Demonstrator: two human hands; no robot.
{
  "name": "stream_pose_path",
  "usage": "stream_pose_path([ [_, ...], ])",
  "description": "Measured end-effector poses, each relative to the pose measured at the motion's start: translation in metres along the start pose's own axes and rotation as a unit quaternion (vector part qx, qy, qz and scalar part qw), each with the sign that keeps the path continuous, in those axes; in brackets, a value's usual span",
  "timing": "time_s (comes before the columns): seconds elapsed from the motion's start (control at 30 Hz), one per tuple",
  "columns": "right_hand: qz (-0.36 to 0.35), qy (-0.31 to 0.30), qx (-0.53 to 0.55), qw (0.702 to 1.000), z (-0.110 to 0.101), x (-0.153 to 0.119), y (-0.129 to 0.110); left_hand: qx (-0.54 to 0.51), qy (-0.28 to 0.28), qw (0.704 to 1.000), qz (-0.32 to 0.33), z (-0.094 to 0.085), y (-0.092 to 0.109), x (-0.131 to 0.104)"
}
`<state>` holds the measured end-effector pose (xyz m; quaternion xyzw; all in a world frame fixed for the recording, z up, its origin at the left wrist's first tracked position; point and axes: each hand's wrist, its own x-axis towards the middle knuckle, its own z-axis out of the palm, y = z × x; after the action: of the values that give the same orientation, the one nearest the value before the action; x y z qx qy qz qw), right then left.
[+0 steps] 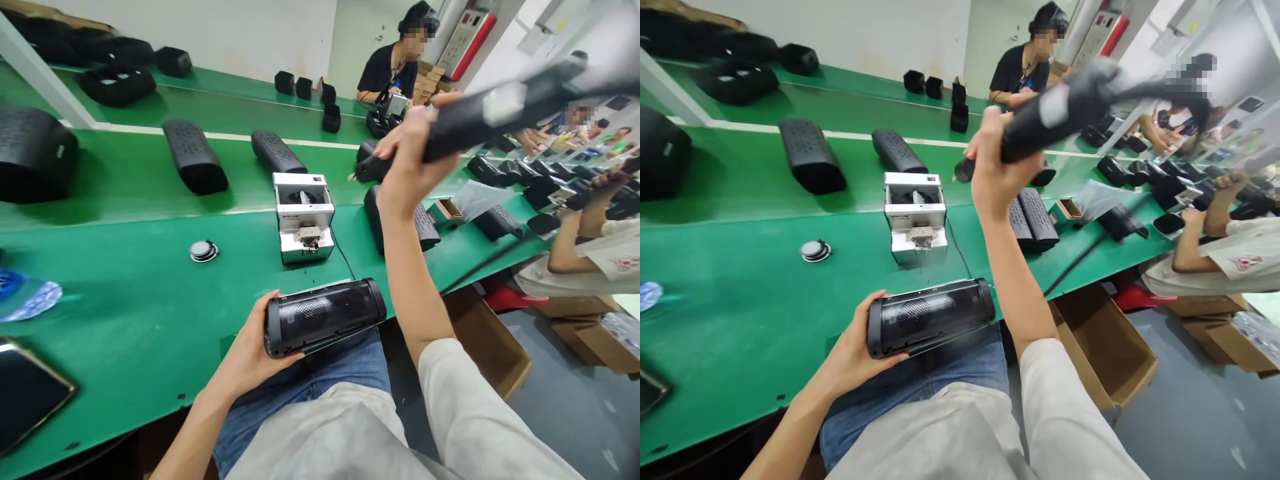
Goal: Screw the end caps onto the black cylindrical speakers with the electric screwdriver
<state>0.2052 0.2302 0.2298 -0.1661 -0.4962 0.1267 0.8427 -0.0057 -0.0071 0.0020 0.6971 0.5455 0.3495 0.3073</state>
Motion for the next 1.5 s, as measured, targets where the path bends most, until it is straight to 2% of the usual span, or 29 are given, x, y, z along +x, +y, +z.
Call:
stream_pose_path([
  [0.07,0.036,-0.045,-0.011,0.998,0.003,-0.004,0.008,-0.007,-0.005,1.0,-0.006,0.001,0.0,-0.001],
  [0.1,0.03,-0.047,-0.009,0.998,0.003,-0.005,0.005,-0.01,-0.006,1.0,-0.007,0.001,0.0,-0.002],
  [0.2,0.005,-0.053,-0.006,0.999,0.002,-0.007,-0.021,-0.013,-0.008,1.0,-0.001,0.002,0.0,-0.003],
  [0.3,0.06,-0.146,0.009,0.987,0.008,-0.016,-0.036,-0.014,-0.007,1.0,0.002,0.002,-0.001,-0.002],
  [0.4,0.112,-0.206,0.024,0.972,0.018,-0.035,-0.025,-0.019,-0.009,1.0,0.005,0.001,-0.001,-0.001],
  [0.5,0.145,-0.224,-0.002,0.964,0.025,-0.054,-0.01,-0.026,-0.011,1.0,0.01,0.001,0.001,-0.001],
  [0.6,0.149,-0.225,-0.018,0.963,0.028,-0.063,-0.006,-0.036,-0.011,0.999,0.009,0.0,0.002,-0.001],
  [0.77,0.136,-0.207,-0.032,0.968,0.032,-0.062,-0.002,-0.04,-0.015,0.999,0.011,0.0,0.004,0.0],
  [0.93,0.17,-0.224,-0.03,0.959,0.03,-0.06,0.005,-0.036,-0.014,0.999,0.015,0.0,0.003,0.0],
  [1.07,0.178,-0.227,0.004,0.958,0.017,-0.053,-0.007,-0.031,-0.01,0.999,0.021,0.001,0.003,0.0],
  [1.23,0.158,-0.229,0.004,0.96,-0.022,-0.021,-0.041,-0.024,-0.011,1.0,0.017,0.0,0.001,-0.001],
  [1.37,0.182,-0.193,-0.06,0.962,-0.052,0.001,-0.074,-0.017,-0.006,1.0,0.024,0.0,-0.001,0.001],
  [1.5,0.169,-0.166,-0.036,0.971,-0.069,0.01,-0.087,-0.013,-0.004,1.0,0.025,-0.001,-0.002,0.003],
])
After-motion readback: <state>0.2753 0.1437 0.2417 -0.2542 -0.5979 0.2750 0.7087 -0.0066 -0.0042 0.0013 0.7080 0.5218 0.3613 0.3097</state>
